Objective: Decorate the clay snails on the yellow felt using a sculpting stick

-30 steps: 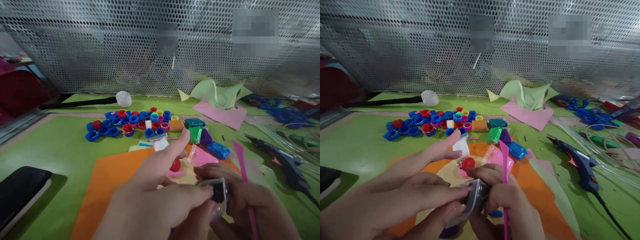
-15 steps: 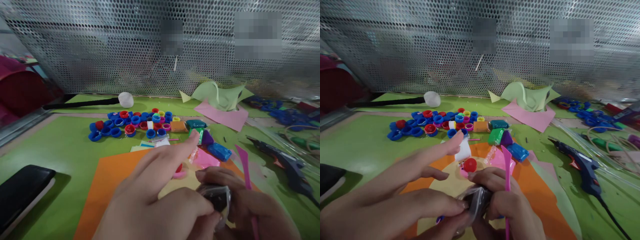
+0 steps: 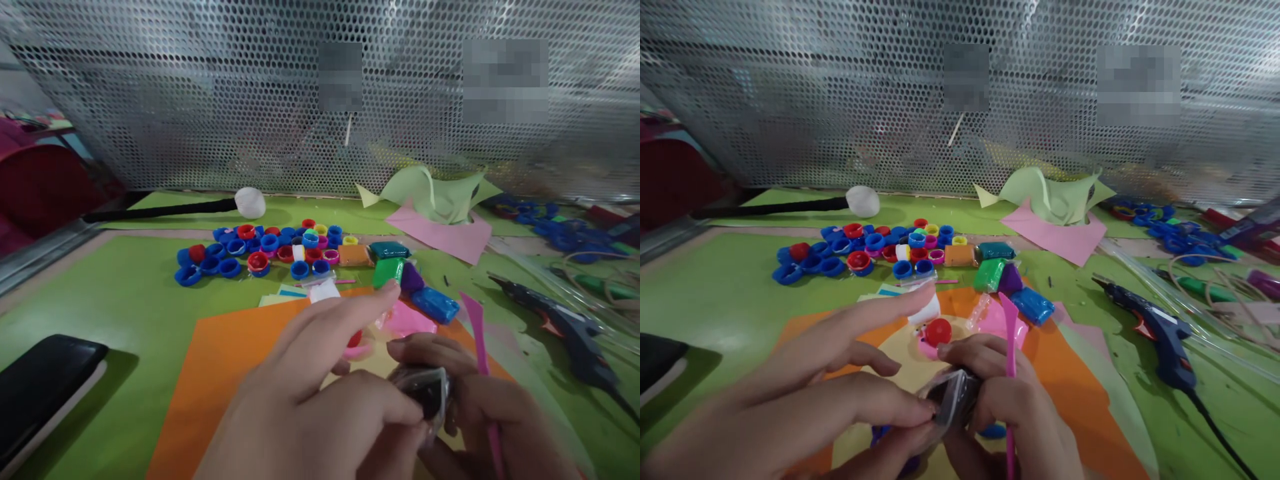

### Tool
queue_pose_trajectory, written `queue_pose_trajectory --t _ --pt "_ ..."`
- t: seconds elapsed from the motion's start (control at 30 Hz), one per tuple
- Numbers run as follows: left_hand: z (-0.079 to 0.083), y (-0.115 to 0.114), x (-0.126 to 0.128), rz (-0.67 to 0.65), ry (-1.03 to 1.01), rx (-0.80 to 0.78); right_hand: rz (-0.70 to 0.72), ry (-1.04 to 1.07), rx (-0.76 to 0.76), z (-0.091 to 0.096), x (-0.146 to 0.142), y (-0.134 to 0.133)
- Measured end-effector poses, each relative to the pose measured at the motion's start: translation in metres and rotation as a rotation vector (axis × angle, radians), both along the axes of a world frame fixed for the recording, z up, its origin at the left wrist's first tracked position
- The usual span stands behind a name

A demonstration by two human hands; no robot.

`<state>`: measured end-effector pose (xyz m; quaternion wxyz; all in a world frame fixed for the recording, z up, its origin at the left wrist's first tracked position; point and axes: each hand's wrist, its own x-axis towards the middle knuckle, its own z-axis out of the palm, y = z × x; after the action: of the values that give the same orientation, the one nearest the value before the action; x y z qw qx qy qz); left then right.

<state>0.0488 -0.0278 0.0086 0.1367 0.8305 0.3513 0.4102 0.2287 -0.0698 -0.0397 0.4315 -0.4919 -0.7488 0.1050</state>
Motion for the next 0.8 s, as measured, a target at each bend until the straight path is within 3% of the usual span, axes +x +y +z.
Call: queue_pose_trajectory --t 0.1,0.23,0.4,0.57,0.7,0.8 --pt "-0.002 0.0 0.0 -0.009 -0.056 -0.06 0.009 -0.017 0.005 -0.004 0.004 0.0" --pt "0.0 0.003 -0.002 0.001 -0.008 -0.057 -0.193 0.015 -0.042 -0.007 0.015 0.007" --pt "0.0 0.009 -0.004 -0.069 0.011 -0.077 -0.403 -0.458 -0.011 -0.006 0.038 0.018" --pt "0.0 0.01 -0.004 -0.08 -0.011 -0.195 -0.415 -0.795 0.125 0.001 0.048 0.018" --pt "0.004 0.011 -0.005 -0.111 -0.02 -0.255 -0.355 -1.027 0.092 -0.001 0.059 0.009" --pt "0.006 0.01 -0.005 -0.165 -0.033 -0.351 -0.295 -1.055 0.061 -0.003 0.071 -0.001"
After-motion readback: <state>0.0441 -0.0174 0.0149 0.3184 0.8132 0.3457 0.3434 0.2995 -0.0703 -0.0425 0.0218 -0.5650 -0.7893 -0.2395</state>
